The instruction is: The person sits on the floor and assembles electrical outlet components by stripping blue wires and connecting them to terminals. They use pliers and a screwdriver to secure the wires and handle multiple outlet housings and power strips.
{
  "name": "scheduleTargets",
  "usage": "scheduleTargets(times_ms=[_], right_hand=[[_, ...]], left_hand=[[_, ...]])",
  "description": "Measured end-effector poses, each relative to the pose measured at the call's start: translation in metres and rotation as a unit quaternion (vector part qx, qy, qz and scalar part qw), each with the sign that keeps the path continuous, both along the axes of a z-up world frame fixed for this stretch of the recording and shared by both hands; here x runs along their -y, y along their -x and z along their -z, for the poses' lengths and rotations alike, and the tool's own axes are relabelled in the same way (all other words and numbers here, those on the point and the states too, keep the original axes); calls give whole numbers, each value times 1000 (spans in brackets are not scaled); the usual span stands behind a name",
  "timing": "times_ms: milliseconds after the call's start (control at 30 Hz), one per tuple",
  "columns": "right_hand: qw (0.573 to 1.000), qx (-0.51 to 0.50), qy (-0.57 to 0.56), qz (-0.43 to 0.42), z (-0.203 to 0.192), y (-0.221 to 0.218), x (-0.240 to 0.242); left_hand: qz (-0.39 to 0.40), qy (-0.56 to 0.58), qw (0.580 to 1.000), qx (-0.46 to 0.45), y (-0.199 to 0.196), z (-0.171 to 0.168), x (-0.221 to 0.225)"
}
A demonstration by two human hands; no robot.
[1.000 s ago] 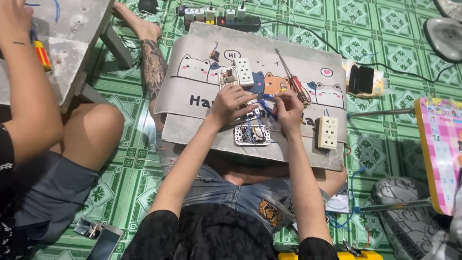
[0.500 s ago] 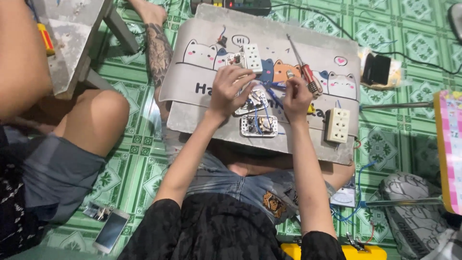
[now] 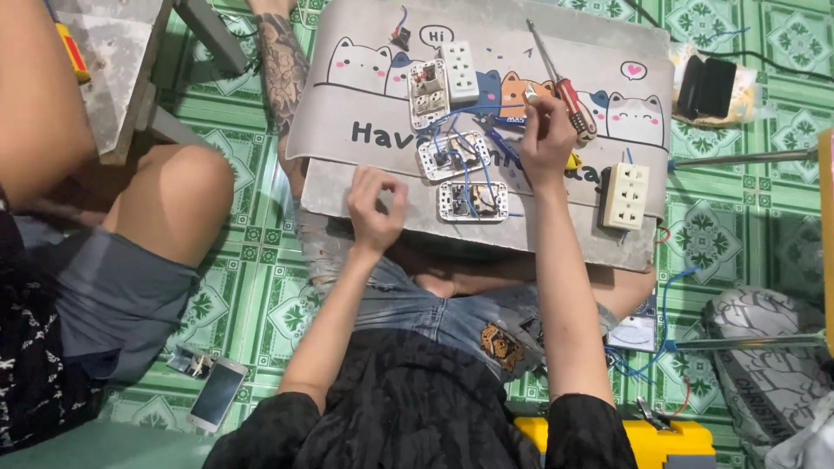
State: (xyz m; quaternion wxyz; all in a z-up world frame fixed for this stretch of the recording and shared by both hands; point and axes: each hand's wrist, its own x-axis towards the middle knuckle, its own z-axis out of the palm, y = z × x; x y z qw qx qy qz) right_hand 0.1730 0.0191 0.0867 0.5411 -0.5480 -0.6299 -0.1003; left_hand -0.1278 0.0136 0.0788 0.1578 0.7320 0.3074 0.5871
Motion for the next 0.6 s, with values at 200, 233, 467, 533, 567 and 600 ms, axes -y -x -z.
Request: scheduleTargets(times_ms=[200, 233, 467, 533, 567, 600], right_hand=[[1000, -10, 1, -1, -4, 4, 4], [1000, -1, -6, 4, -5, 4, 2], [1000, -17, -14, -20, 12, -6, -6], [999, -35, -18, -28, 11, -6, -4], [997, -57, -20, -40, 10, -6, -3], [997, -55, -22, -40, 10, -4, 0]], left_hand=[[2, -26, 1000, -14, -26, -50, -36], [-3, -55, 998, -42, -34, -40, -51], [49, -108, 986, -120, -72, -45, -77], [82, -151, 974, -146, -90, -43, -91], [112, -191, 959, -175, -100, -44, -98], [112, -193, 959, -174, -103, -44, -96]])
